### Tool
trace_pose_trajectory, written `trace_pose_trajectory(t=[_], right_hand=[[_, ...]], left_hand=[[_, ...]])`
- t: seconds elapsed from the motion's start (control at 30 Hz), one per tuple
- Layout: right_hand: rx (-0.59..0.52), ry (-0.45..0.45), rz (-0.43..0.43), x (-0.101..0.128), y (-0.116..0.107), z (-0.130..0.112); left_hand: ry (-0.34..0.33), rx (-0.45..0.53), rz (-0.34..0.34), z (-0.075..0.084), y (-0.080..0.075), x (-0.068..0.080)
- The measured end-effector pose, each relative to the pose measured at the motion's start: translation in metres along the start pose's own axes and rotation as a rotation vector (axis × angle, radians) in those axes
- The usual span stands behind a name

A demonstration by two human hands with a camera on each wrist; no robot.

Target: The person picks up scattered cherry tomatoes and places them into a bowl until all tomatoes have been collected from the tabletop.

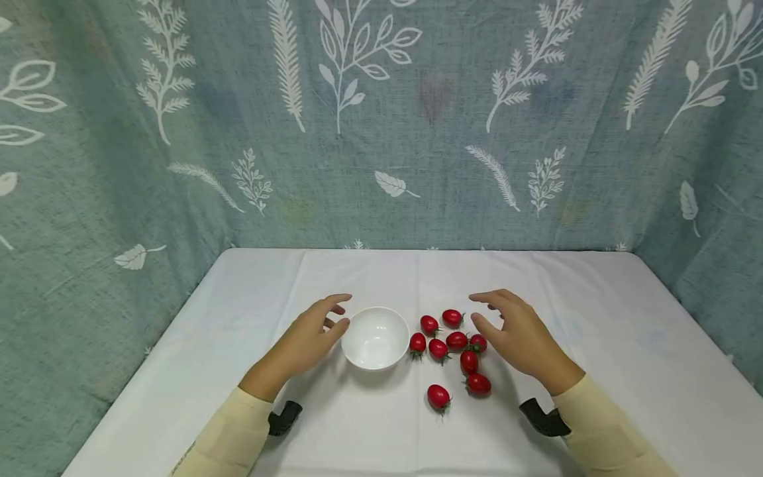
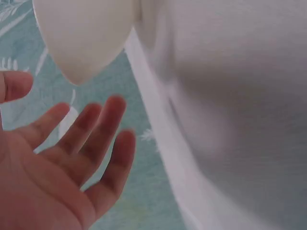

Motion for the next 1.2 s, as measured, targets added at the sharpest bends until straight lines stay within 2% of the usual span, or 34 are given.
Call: trace_pose_trajectory(t=[0.13, 0.27, 0.4, 0.53, 0.87, 1.03, 1.2], right_hand=[[-0.016, -0.034, -0.001, 0.001, 0.006, -0.002], [-0.005, -0.055, -0.028, 0.000, 0.016, 0.002], [0.024, -0.056, -0.063, -0.001, 0.026, 0.008], [0.049, -0.037, -0.094, -0.001, 0.030, 0.014], [0.101, -0.026, -0.210, 0.000, 0.036, 0.019], [0.119, -0.057, -0.232, 0.000, 0.038, 0.021], [0.117, -0.044, -0.251, 0.001, 0.040, 0.021]], left_hand=[[-0.014, 0.102, -0.095, -0.010, 0.009, 0.002], [-0.008, 0.161, -0.194, -0.017, 0.016, 0.004], [-0.005, 0.211, -0.242, -0.020, 0.021, 0.005], [-0.011, 0.264, -0.259, -0.022, 0.025, 0.003], [-0.042, 0.283, -0.291, -0.028, 0.026, 0.001], [-0.052, 0.298, -0.305, -0.028, 0.028, 0.001], [-0.055, 0.307, -0.315, -0.029, 0.029, 0.002]])
Point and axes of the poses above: each hand's wrist, its own x-axis away from the middle knuckle, its own y-axis out of the palm, z = x × y, the point moved 8 cm from there along -x, towards the middle knuckle
